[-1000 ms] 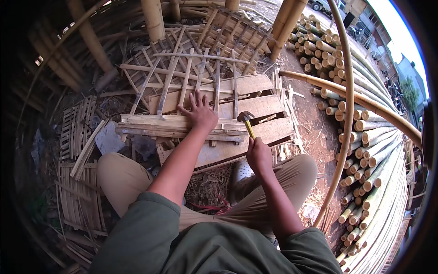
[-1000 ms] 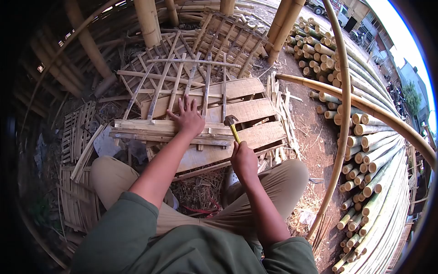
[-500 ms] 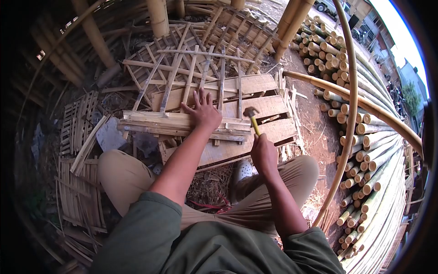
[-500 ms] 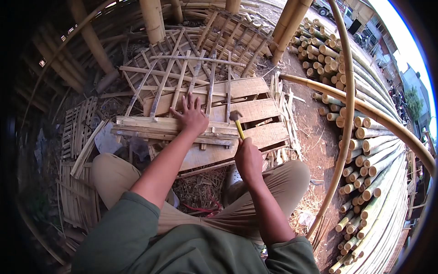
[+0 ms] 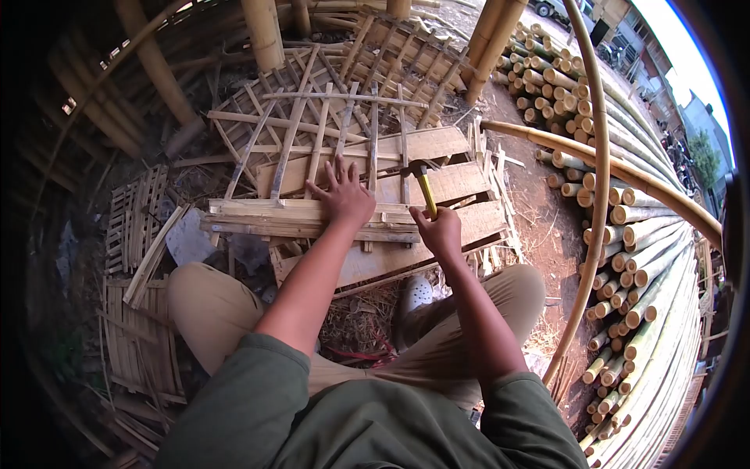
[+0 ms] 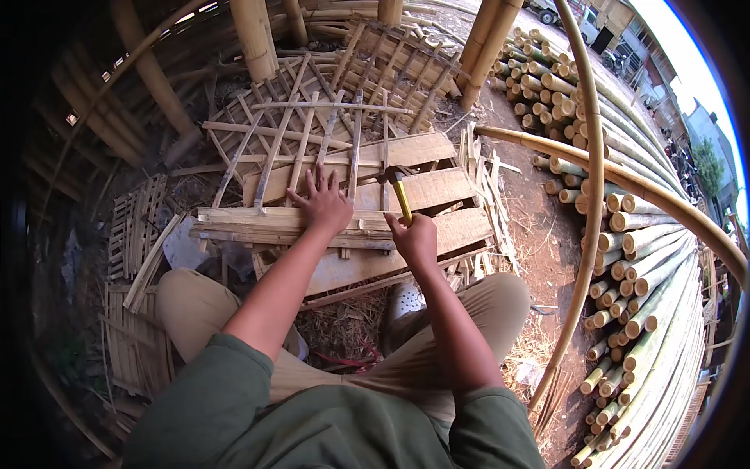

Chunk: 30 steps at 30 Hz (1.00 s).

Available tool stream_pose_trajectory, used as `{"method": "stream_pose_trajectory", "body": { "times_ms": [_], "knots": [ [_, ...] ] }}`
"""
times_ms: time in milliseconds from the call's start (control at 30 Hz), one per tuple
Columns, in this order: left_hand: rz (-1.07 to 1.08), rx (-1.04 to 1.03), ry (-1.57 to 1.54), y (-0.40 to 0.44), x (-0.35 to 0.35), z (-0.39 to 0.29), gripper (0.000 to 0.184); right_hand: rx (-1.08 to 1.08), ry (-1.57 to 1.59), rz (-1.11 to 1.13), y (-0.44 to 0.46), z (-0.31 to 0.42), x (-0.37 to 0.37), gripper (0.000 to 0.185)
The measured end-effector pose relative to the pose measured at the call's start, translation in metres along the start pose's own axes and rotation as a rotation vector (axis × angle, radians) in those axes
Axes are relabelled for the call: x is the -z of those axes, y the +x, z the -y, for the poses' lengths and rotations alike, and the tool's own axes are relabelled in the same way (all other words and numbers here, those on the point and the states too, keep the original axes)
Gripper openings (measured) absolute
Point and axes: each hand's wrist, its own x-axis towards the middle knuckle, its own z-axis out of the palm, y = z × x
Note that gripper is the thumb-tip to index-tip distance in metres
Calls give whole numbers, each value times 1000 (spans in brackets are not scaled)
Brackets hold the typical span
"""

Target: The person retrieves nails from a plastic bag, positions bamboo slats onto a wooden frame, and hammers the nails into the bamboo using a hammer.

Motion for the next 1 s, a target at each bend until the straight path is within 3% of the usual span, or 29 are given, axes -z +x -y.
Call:
{"method": "stream_pose_trajectory", "body": {
  "times_ms": [100, 400, 833, 1000],
  "knots": [
    [41, 16, 22, 0, 7, -2, 59, -4, 32, -1, 9, -4, -21, 53],
    [22, -9, 21, -2, 7, -1, 62, 33, 141, -81, 17, -5, -34, 37],
    [55, 23, 28, 1, 7, -2, 60, 34, 210, -80, 18, -4, -33, 41],
    [58, 38, 25, 0, 9, -3, 60, -26, -62, -151, -2, -8, -17, 47]
  ]
}}
